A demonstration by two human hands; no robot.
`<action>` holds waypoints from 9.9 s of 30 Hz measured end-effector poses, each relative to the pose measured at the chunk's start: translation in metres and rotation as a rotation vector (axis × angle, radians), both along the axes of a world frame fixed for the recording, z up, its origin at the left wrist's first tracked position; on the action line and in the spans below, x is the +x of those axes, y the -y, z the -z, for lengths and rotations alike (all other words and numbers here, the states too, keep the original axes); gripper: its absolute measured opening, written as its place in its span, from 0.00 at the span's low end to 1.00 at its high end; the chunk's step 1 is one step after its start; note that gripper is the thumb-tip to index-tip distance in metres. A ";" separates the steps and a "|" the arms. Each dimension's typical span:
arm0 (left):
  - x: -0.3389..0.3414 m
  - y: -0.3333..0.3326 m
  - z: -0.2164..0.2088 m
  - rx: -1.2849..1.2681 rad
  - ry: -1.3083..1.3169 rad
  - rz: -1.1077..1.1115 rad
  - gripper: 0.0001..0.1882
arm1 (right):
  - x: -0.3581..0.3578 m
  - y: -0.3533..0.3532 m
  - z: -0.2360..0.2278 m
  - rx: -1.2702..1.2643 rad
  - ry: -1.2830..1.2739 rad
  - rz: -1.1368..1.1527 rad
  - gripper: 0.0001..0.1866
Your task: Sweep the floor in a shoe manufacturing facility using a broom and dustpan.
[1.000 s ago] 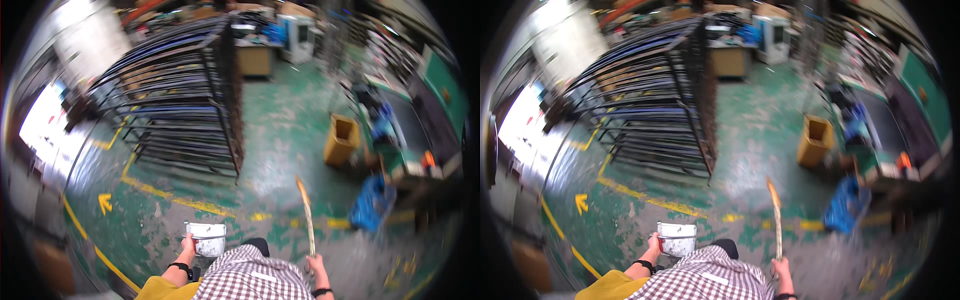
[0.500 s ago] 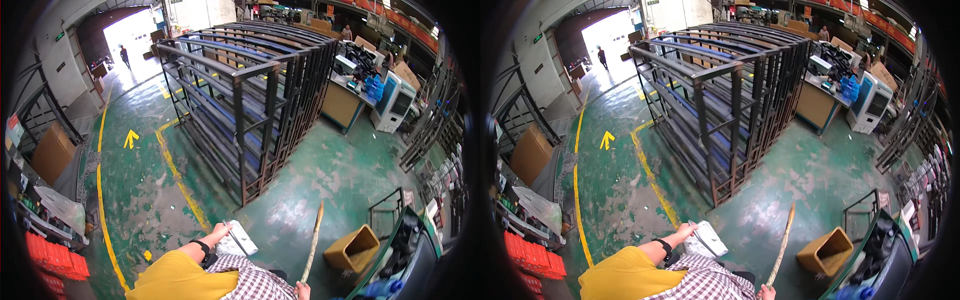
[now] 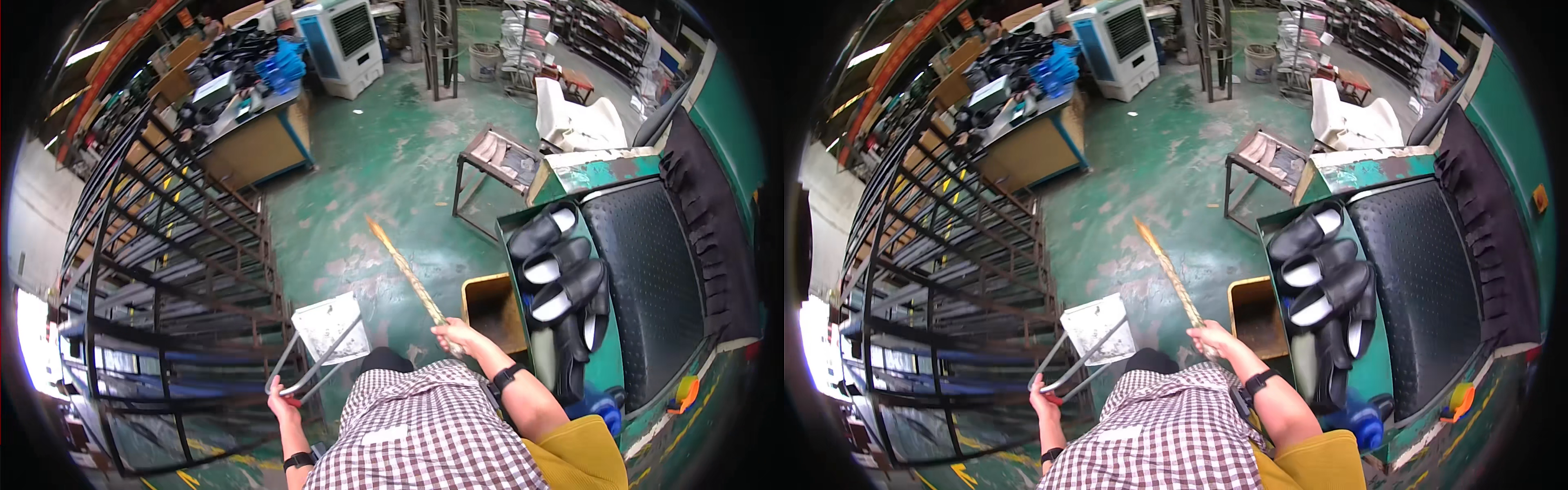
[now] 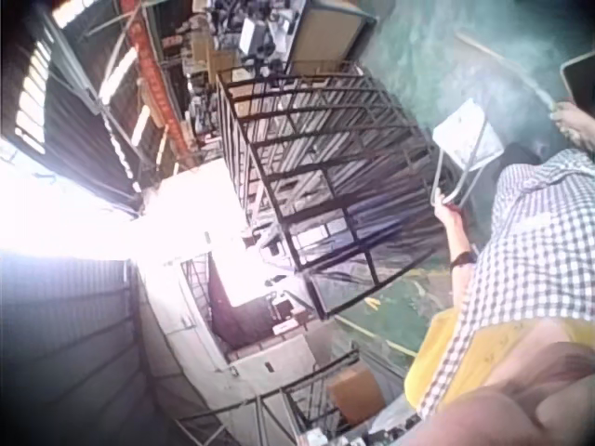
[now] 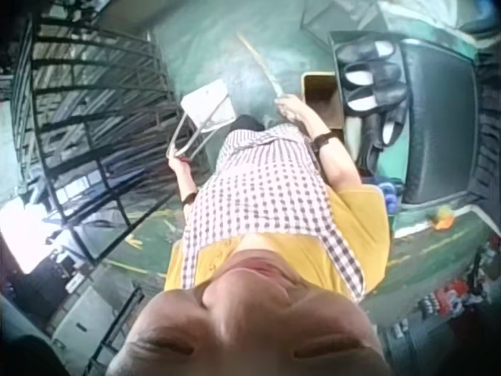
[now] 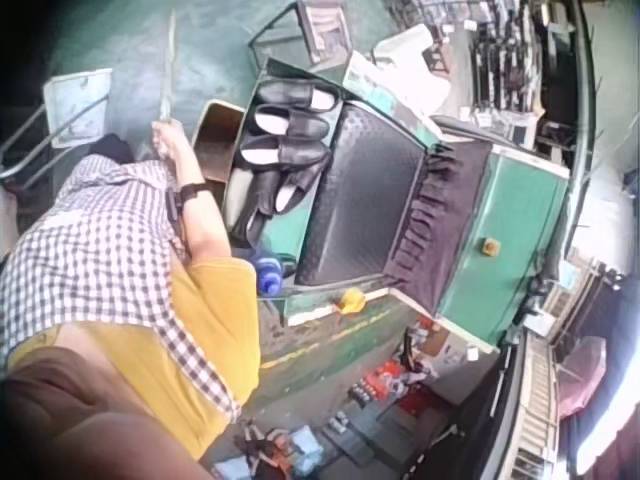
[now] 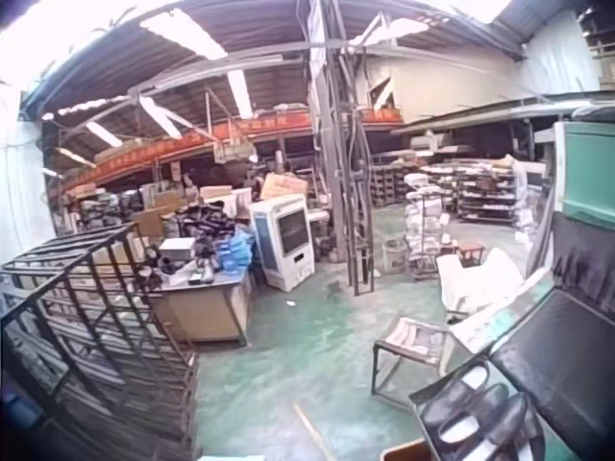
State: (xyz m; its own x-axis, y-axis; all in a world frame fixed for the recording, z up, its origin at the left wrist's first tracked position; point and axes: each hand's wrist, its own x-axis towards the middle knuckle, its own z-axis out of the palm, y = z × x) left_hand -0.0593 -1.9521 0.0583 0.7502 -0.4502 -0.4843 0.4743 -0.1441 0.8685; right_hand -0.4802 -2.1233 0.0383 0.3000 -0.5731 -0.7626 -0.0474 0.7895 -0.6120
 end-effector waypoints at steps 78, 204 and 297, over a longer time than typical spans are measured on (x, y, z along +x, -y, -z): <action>-0.470 2.500 -0.100 -0.255 0.224 1.576 0.06 | -0.150 2.206 0.082 0.313 0.377 1.315 0.06; -0.983 5.991 0.037 -0.013 0.113 0.731 0.09 | -0.949 5.797 0.109 -0.136 -0.384 0.252 0.10; -1.432 7.677 0.074 0.233 0.383 1.133 0.12 | -1.377 7.167 0.140 0.479 -0.976 0.357 0.20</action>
State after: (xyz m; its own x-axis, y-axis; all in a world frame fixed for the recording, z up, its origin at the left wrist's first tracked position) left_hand -1.4911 -9.6290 -0.0159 0.1013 -0.8748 -0.4739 -0.3024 -0.4808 0.8230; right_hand -1.8572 -9.2902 -0.1021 -0.6616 -0.0939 -0.7440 -0.0633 0.9956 -0.0694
